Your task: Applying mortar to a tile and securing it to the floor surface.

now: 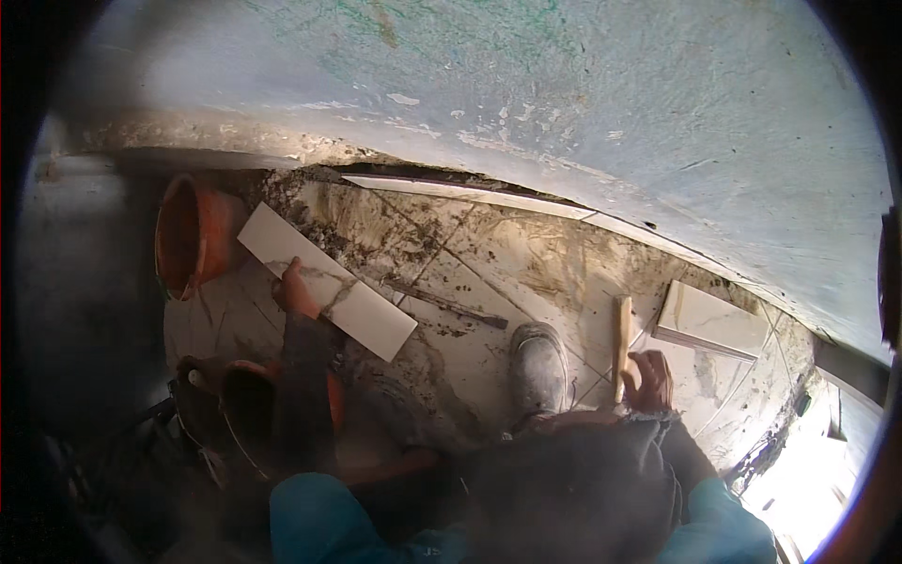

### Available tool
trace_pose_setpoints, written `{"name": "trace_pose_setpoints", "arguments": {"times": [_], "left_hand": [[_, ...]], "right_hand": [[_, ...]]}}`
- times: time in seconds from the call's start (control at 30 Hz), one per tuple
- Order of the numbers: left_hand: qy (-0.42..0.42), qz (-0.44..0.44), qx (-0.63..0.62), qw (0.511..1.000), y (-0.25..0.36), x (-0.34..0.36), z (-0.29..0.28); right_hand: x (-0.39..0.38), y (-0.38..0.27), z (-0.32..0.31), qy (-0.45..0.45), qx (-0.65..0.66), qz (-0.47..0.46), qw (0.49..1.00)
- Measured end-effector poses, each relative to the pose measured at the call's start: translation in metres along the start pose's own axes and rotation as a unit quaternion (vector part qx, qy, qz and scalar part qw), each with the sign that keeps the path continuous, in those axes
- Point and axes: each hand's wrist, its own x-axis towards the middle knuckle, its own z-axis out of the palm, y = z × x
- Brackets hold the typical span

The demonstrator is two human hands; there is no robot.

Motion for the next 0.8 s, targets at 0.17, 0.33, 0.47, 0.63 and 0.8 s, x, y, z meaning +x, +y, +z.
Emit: {"name": "trace_pose_setpoints", "arguments": {"times": [0.17,0.33,0.47,0.63,0.8], "left_hand": [[0.012,0.034,0.03,0.999,-0.001,-0.004,0.007],[0.262,0.362,0.415,0.792,0.011,-0.037,0.029],[-0.177,0.144,-0.021,0.973,0.022,-0.104,0.099],[-0.34,-0.114,-0.126,0.925,0.044,-0.154,0.158],[-0.326,-0.15,-0.217,0.908,0.039,-0.152,0.179]], "right_hand": [[-0.07,0.017,0.023,-0.112,0.083,0.063,0.988],[-0.076,0.014,0.04,-0.143,-0.107,-0.044,0.983],[-0.047,-0.009,0.026,-0.193,-0.123,0.013,0.973],[0.043,-0.048,-0.008,-0.202,0.033,-0.248,0.947],[0.128,-0.097,0.012,-0.214,-0.023,-0.361,0.907]]}}
